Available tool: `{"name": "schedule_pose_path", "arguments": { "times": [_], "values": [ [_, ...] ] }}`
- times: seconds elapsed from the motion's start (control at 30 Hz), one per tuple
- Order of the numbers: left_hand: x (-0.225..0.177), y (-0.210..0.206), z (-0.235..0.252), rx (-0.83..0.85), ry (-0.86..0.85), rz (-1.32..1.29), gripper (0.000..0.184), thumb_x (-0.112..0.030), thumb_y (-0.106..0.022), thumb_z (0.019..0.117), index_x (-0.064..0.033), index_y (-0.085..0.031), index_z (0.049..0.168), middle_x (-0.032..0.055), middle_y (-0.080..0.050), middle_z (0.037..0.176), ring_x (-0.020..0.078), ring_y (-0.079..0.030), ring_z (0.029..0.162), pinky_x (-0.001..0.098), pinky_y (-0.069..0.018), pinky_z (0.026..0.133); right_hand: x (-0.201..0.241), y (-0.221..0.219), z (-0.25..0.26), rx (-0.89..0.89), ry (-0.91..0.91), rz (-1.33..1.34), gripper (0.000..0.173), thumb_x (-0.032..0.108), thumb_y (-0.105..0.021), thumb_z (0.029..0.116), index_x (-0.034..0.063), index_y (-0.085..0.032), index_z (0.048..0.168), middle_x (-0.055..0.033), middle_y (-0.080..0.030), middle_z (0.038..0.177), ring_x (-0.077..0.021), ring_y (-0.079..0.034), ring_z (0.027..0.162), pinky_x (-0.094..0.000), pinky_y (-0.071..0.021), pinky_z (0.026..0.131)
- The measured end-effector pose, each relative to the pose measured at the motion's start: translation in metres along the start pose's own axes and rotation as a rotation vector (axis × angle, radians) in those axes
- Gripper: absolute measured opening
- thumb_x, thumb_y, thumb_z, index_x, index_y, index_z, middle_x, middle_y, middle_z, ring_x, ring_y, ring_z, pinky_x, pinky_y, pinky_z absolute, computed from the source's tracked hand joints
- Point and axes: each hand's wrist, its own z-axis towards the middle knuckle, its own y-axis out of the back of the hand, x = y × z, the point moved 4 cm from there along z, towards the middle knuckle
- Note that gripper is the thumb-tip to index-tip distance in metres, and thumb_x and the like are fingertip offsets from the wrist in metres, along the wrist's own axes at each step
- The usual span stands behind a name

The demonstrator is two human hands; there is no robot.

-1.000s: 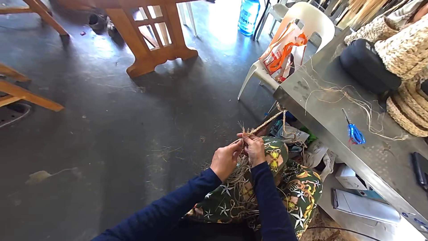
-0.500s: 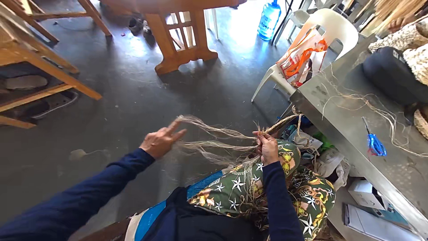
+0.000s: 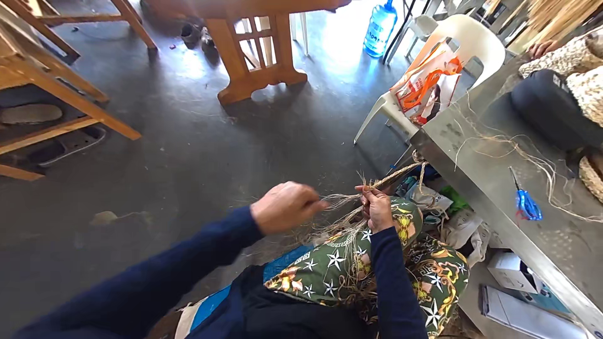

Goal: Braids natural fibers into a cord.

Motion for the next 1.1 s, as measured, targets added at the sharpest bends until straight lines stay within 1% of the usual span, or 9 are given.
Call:
{"name": "schedule_pose_path", "arguments": {
  "times": [0.1, 0.17, 0.3, 0.37, 0.43, 0.67, 0.8, 0.9, 1.1],
  "values": [
    [-0.003, -0.034, 0.065, -0.216, 0.014, -0.144, 0.038, -0.024, -0.048, 0.1093, 0.0003, -0.064, 0.134, 0.0219, -0.067, 0.127, 0.0388, -0.058, 0.127, 0.0585, -0.0434, 0.108, 0.001, 0.001, -0.003, 0.007, 0.002, 0.023, 0.026, 0.007, -0.049, 0.1077, -0.0044, -0.071, 0.101, 0.0024, -0.048, 0.055, -0.0011, -0.03, 0.039, -0.0169, -0.0249, 0.037],
    [-0.001, -0.067, 0.091, -0.179, 0.034, -0.405, 0.045, -0.024, -0.039, 0.1122, 0.0015, -0.052, 0.146, 0.0233, -0.066, 0.128, 0.0341, -0.065, 0.12, 0.0527, -0.0472, 0.107, 0.0, 0.003, -0.005, 0.0, 0.003, 0.04, 0.024, 0.005, -0.05, 0.107, -0.004, -0.07, 0.098, 0.0021, -0.048, 0.055, -0.0016, -0.031, 0.039, -0.0173, -0.0257, 0.037],
    [-0.007, -0.093, 0.106, -0.212, 0.149, -0.725, 0.043, -0.026, -0.034, 0.1133, 0.003, -0.063, 0.127, 0.0183, -0.067, 0.103, 0.0244, -0.065, 0.085, 0.0434, -0.0536, 0.082, -0.001, 0.006, -0.008, 0.007, 0.015, 0.069, 0.021, 0.005, -0.051, 0.1063, -0.0035, -0.068, 0.096, 0.0013, -0.051, 0.056, -0.0012, -0.035, 0.04, -0.0165, -0.0285, 0.038],
    [-0.005, -0.093, 0.111, -0.227, 0.192, -0.788, 0.04, -0.025, -0.038, 0.1128, 0.0016, -0.068, 0.109, 0.0079, -0.061, 0.084, 0.0133, -0.054, 0.068, 0.0325, -0.0475, 0.068, -0.001, 0.007, -0.012, 0.053, 0.016, 0.098, 0.022, 0.006, -0.047, 0.108, -0.0033, -0.066, 0.101, 0.0014, -0.052, 0.058, -0.0009, -0.035, 0.04, -0.0163, -0.029, 0.038],
    [-0.007, -0.09, 0.109, -0.195, 0.232, -0.868, 0.032, -0.02, -0.045, 0.1107, 0.0007, -0.068, 0.107, 0.0024, -0.055, 0.073, 0.0064, -0.045, 0.056, 0.0232, -0.0395, 0.055, 0.0, 0.01, -0.017, 0.124, 0.033, 0.173, 0.025, 0.005, -0.042, 0.1083, -0.0016, -0.065, 0.102, 0.0021, -0.053, 0.058, -0.0001, -0.034, 0.04, -0.0157, -0.0284, 0.038],
    [-0.022, -0.086, 0.1, -0.044, 0.295, -1.075, 0.021, -0.01, -0.048, 0.1064, 0.0009, -0.065, 0.102, -0.0008, -0.053, 0.061, -0.0002, -0.033, 0.042, 0.0147, -0.0265, 0.04, -0.002, 0.023, -0.026, 0.199, 0.102, 0.237, 0.026, -0.01, -0.043, 0.0942, -0.0021, -0.058, 0.114, 0.0004, -0.054, 0.061, -0.0008, -0.037, 0.042, -0.0167, -0.0314, 0.04],
    [-0.029, -0.085, 0.101, -0.016, 0.195, -0.942, 0.015, -0.007, -0.057, 0.1036, 0.0021, -0.067, 0.096, 0.0005, -0.059, 0.065, -0.0003, -0.038, 0.045, 0.0156, -0.0301, 0.043, -0.003, 0.029, -0.03, 0.164, 0.106, 0.22, 0.036, -0.012, -0.044, 0.0939, 0.0001, -0.05, 0.127, -0.0028, -0.059, 0.069, -0.0014, -0.039, 0.044, -0.0173, -0.0325, 0.041],
    [-0.029, -0.082, 0.107, -0.036, 0.052, -0.713, 0.007, -0.002, -0.068, 0.0959, 0.0043, -0.072, 0.095, 0.007, -0.07, 0.077, 0.0083, -0.063, 0.066, 0.0276, -0.0529, 0.067, -0.003, 0.032, -0.031, 0.147, 0.109, 0.232, 0.036, -0.014, -0.044, 0.0941, -0.0008, -0.051, 0.127, -0.0046, -0.061, 0.071, -0.0017, -0.04, 0.044, -0.0173, -0.0323, 0.041],
    [-0.032, -0.078, 0.114, -0.007, -0.034, -0.441, 0.011, -0.007, -0.068, 0.0979, 0.0041, -0.069, 0.095, 0.0135, -0.069, 0.082, 0.0213, -0.066, 0.076, 0.0421, -0.0544, 0.078, -0.003, 0.034, -0.032, 0.158, 0.106, 0.195, 0.031, -0.013, -0.046, 0.0955, -0.0026, -0.052, 0.124, -0.0038, -0.059, 0.067, -0.0013, -0.04, 0.044, -0.0169, -0.0328, 0.042]
  ]
}}
